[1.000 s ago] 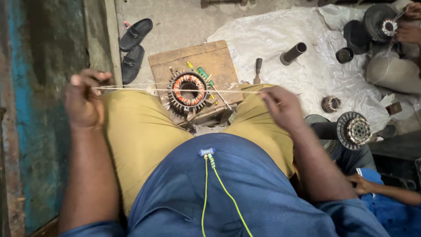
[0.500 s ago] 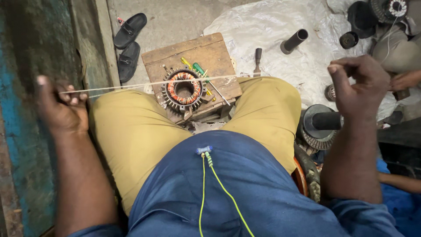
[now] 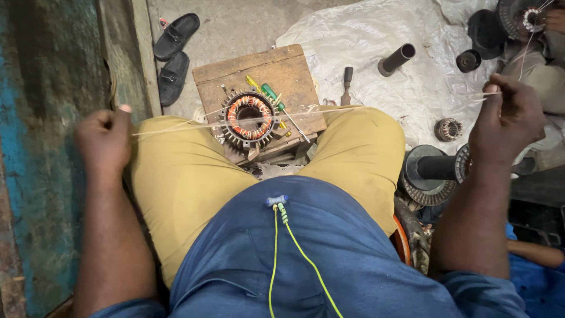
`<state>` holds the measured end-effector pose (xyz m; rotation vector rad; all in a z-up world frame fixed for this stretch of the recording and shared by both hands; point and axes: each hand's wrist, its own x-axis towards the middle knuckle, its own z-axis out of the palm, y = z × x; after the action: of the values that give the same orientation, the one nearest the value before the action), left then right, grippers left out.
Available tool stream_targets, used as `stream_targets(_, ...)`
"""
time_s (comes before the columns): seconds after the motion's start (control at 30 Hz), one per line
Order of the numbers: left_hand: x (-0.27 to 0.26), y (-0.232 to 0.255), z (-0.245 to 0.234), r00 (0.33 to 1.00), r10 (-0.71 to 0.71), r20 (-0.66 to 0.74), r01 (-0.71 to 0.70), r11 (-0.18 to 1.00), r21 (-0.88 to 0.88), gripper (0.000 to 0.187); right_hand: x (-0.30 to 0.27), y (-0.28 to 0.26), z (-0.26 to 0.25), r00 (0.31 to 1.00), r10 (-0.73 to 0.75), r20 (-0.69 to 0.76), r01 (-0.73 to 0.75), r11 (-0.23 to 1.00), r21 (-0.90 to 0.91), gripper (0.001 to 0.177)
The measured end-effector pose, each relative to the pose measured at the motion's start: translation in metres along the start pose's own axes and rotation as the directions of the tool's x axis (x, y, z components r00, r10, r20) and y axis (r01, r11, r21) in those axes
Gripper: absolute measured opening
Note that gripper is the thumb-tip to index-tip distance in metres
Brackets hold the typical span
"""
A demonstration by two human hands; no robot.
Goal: The person sits on the floor and winds a thin white wire around the slots of a motor stator. They use a yellow-handled screwdriver to push the wire into the slots and adjust the winding. The person continues this process, occasionally pulling the wire taut and repositioning the stator.
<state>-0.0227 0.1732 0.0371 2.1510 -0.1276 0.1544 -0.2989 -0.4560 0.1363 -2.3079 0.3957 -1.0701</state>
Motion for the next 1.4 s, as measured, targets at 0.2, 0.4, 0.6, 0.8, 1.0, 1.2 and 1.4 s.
stream_targets(0.2,-0.011,0.044,-0.014,0.973,-0.168,0.157,0.103,0.93,0.353,0.034,-0.007,-0.03,0.011,1.0,-0.017,-0.023,0.021,0.987,0.16,0.019)
stream_targets(0.4,-0.018,0.101,-0.027,0.972,0.194,0.13,-0.233,0.82,0.523,0.026,-0.027,-0.088,0.04,0.969,-0.164,0.184,0.142,0.982,0.124,0.013)
stream_targets(0.6,-0.062,0.165,0.022,0.815,0.426,0.393,-0.419,0.902,-0.108,0.031,-0.06,-0.171,0.082,0.738,-0.383,0.555,0.07,0.862,0.501,0.008)
stream_targets(0.8,-0.098,0.194,0.066,0.529,0.455,0.716,-0.389,0.88,-0.272,0.028,-0.07,-0.204,0.097,0.589,-0.496,0.638,-0.057,0.762,0.645,0.007)
stream_targets(1.0,-0.096,0.181,0.066,0.518,0.285,0.806,-0.053,0.952,-0.302,0.023,-0.074,-0.19,0.094,0.617,-0.466,0.634,-0.167,0.71,0.684,0.014)
stream_targets(1.2,-0.091,0.175,0.06,0.554,0.349,0.756,-0.123,0.932,-0.34,0.023,-0.081,-0.175,0.094,0.66,-0.407,0.631,-0.24,0.682,0.691,0.018)
stream_targets(1.4,-0.088,0.166,0.061,0.591,0.332,0.735,-0.19,0.943,-0.273,0.023,-0.086,-0.169,0.091,0.72,-0.3,0.626,-0.285,0.694,0.661,0.013)
